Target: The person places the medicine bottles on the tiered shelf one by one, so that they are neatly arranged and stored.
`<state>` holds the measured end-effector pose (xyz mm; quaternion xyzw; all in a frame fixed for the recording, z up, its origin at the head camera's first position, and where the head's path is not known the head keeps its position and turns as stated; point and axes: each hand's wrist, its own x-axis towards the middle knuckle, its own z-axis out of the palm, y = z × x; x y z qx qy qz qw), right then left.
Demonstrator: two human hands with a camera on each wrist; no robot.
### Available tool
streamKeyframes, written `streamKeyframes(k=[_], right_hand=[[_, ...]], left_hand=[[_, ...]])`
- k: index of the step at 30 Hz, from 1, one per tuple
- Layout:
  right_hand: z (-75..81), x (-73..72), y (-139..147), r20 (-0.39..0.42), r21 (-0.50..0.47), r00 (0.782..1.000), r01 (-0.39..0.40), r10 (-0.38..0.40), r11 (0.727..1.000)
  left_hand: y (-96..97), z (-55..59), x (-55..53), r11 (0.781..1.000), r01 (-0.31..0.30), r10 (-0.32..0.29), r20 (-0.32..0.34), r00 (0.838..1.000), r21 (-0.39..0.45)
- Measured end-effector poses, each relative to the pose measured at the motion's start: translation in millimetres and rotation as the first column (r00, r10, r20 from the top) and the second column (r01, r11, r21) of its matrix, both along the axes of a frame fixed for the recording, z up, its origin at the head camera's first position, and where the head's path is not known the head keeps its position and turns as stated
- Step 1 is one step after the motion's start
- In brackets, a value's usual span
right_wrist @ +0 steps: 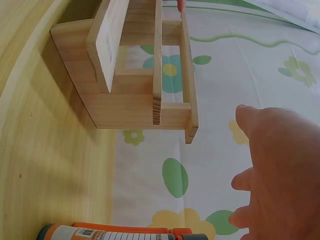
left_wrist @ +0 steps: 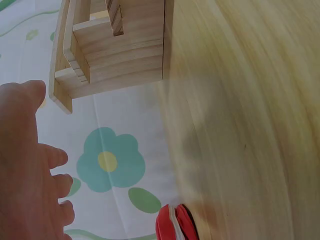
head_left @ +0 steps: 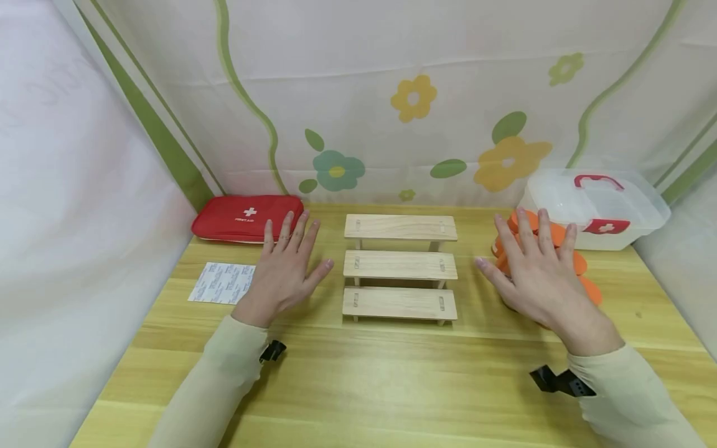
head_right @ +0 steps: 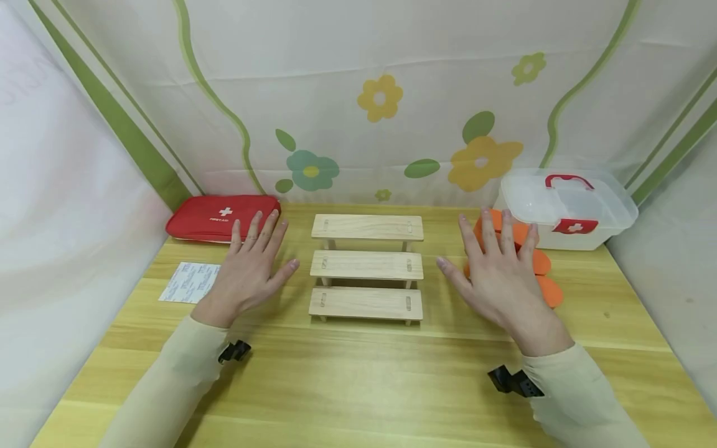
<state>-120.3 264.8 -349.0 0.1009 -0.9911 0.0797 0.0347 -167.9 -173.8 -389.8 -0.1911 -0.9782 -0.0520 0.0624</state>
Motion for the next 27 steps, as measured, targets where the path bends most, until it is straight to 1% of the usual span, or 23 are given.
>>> streamKeyframes(k=[5, 9, 14, 17, 22, 24, 27], right_hand=[[3.5, 2.6, 1, -0.004, 0.003, 1.000, 0.005, -0.005, 1.000], [5.4, 5.5, 3, -0.020, -0.003, 1.000, 0.004, -0.004, 1.000], [7.6, 9.5, 7, -0.065, -0.014, 0.998, -0.002, 0.001, 1.000], [8.7, 11.3, 11, -0.089, -0.036, 0.996, -0.008, 0.005, 0.999], [11.3, 14.7, 19, -0.114, -0.116, 0.993, -0.019, 0.006, 0.993], [12.2, 16.3, 22, -0.121, -0.157, 0.993, -0.023, 0.004, 0.987], [12.8, 20.4, 27, -0.130, -0.233, 0.991, -0.020, -0.011, 0.972]], left_hand=[[-0.8, 1.6, 0.6, 1.000, 0.007, -0.007, -0.001, 1.000, 0.001], [-3.1, 2.8, 2.5, 1.000, 0.016, -0.016, -0.006, 1.000, 0.023], [-6.6, 5.9, 6.0, 0.996, 0.031, -0.030, -0.008, 1.000, 0.084], [-8.4, 8.5, 8.7, 0.992, 0.037, -0.036, -0.010, 0.999, 0.124], [-11.5, 12.3, 12.0, 0.975, 0.053, -0.050, -0.019, 0.999, 0.216], [-12.5, 13.7, 13.6, 0.963, 0.049, -0.048, -0.011, 0.999, 0.267], [-13.4, 15.4, 16.7, 0.940, 0.032, -0.042, 0.021, 0.999, 0.340]])
